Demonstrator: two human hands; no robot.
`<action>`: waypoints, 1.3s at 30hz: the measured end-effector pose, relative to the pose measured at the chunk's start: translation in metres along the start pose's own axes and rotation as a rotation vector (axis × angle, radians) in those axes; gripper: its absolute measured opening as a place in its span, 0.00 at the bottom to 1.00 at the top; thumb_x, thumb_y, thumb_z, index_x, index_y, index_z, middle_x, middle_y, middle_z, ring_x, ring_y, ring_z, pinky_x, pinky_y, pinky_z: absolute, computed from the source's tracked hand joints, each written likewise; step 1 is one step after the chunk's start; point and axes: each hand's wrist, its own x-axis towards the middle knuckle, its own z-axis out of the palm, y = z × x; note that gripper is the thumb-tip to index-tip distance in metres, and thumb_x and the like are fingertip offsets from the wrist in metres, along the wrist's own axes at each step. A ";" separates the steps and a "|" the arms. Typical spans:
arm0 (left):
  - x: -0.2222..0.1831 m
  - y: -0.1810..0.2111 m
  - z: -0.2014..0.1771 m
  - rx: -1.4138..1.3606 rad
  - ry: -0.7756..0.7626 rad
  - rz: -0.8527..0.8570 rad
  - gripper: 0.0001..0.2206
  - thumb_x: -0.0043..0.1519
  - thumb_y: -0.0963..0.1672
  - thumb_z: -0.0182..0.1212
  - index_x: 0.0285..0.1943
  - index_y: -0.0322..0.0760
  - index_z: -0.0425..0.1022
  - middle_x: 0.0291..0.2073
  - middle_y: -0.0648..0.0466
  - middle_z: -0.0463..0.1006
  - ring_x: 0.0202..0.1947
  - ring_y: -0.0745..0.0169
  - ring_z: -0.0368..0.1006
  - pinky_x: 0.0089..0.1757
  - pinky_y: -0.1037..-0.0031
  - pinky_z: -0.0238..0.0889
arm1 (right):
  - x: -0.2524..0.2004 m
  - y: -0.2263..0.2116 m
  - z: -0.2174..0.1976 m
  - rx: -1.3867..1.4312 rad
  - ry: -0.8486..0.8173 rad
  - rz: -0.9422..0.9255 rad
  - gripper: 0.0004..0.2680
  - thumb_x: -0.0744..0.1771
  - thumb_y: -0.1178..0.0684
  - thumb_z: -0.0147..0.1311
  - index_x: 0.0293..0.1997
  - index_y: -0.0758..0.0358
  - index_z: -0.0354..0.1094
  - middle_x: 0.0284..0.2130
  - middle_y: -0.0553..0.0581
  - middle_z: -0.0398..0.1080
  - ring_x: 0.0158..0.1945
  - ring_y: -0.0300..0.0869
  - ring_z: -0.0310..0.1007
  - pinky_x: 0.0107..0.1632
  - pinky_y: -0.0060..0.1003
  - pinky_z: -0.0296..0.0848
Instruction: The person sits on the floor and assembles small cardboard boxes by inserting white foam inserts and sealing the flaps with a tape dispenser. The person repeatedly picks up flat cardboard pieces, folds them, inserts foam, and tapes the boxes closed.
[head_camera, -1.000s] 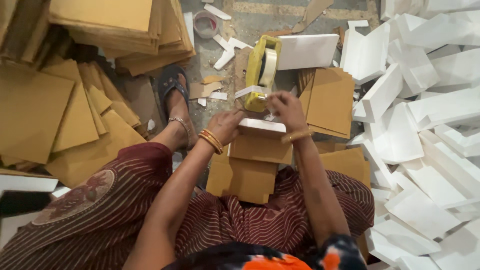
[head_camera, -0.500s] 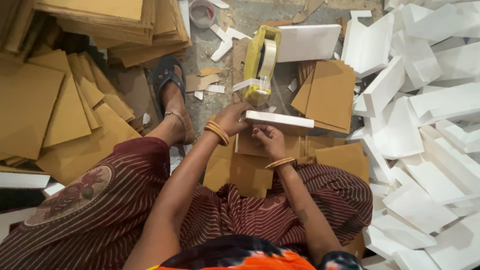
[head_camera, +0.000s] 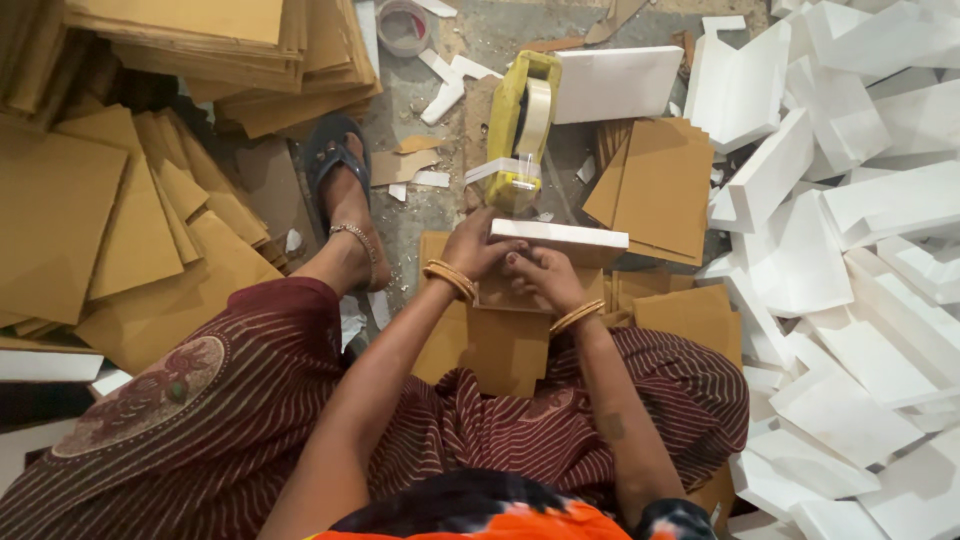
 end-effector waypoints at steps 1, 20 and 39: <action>-0.001 -0.002 -0.001 0.054 0.021 0.028 0.26 0.49 0.46 0.73 0.58 0.37 0.73 0.47 0.44 0.80 0.47 0.43 0.77 0.48 0.59 0.69 | -0.003 -0.009 0.001 -0.186 -0.003 0.057 0.11 0.67 0.49 0.57 0.48 0.67 0.71 0.32 0.54 0.78 0.31 0.35 0.76 0.34 0.29 0.74; -0.012 -0.035 0.000 0.275 -0.132 0.025 0.22 0.57 0.42 0.69 0.60 0.41 0.69 0.55 0.44 0.78 0.57 0.39 0.74 0.54 0.57 0.67 | 0.037 -0.085 0.004 -0.804 0.270 -0.140 0.09 0.64 0.51 0.57 0.44 0.60 0.80 0.37 0.58 0.80 0.40 0.43 0.79 0.47 0.38 0.72; -0.040 -0.036 0.007 0.253 0.030 0.301 0.24 0.52 0.39 0.66 0.60 0.37 0.68 0.52 0.39 0.76 0.53 0.34 0.72 0.52 0.54 0.66 | 0.032 -0.049 -0.048 -1.355 0.188 0.220 0.15 0.68 0.42 0.56 0.53 0.59 0.76 0.51 0.62 0.74 0.54 0.53 0.74 0.58 0.44 0.70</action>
